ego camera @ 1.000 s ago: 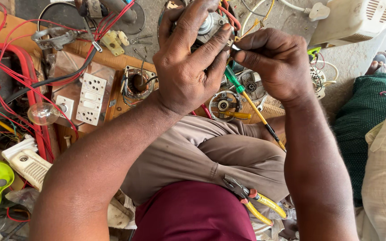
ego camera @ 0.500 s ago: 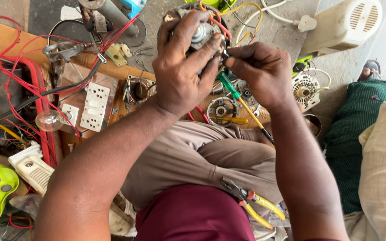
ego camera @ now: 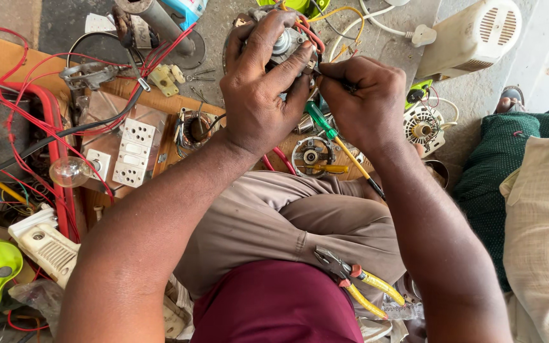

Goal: The person repairs an electric motor by stripping wires with a pair of pliers and a screwdriver, and by connecting wires to the motor components.

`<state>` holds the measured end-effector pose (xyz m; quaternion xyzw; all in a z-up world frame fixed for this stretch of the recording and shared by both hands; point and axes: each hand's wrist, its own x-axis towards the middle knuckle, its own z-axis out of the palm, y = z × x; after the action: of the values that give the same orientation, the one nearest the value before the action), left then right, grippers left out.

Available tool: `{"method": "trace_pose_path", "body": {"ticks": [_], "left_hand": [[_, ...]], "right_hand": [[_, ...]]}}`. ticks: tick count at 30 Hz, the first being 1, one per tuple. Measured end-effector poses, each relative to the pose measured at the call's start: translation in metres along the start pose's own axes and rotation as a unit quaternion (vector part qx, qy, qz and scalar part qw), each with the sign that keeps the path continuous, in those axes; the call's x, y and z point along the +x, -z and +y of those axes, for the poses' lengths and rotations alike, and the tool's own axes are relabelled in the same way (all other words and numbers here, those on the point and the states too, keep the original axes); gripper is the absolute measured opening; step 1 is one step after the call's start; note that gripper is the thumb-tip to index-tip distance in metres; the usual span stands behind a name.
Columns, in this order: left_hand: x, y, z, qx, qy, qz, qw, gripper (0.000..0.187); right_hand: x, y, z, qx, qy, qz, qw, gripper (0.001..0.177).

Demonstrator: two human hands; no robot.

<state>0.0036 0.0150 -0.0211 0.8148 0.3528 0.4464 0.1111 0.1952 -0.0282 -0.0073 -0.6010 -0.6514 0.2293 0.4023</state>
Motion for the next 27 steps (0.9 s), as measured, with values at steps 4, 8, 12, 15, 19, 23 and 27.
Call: {"method": "trace_pose_path", "body": {"ticks": [4, 8, 12, 15, 19, 23, 27], "left_hand": [[0.001, 0.000, 0.002, 0.003, 0.003, -0.003, 1.000, 0.041], [0.003, 0.002, 0.004, 0.008, 0.011, -0.001, 1.000, 0.040], [0.001, 0.001, 0.004, -0.007, 0.019, -0.004, 1.000, 0.039], [0.003, 0.001, 0.003, -0.004, 0.013, 0.002, 1.000, 0.037], [0.001, 0.001, 0.005, -0.004, 0.024, -0.001, 1.000, 0.037], [0.001, 0.001, 0.004, -0.004, 0.021, -0.010, 1.000, 0.039], [0.007, 0.003, 0.004, 0.011, -0.001, 0.003, 1.000, 0.039]], "right_hand": [[0.003, 0.002, 0.001, -0.049, 0.064, -0.005, 0.997, 0.013], [-0.003, -0.004, -0.003, -0.022, 0.032, 0.026, 0.999, 0.011], [-0.011, -0.013, 0.000, 0.022, 0.044, 0.068, 0.996, 0.010], [-0.015, -0.019, 0.002, 0.035, 0.028, 0.083, 0.996, 0.010], [-0.014, -0.024, 0.005, 0.097, 0.010, 0.102, 0.990, 0.011], [-0.008, -0.016, 0.004, 0.034, -0.007, 0.051, 0.998, 0.013], [-0.011, -0.007, -0.003, 0.081, -0.080, 0.010, 0.993, 0.023]]}}
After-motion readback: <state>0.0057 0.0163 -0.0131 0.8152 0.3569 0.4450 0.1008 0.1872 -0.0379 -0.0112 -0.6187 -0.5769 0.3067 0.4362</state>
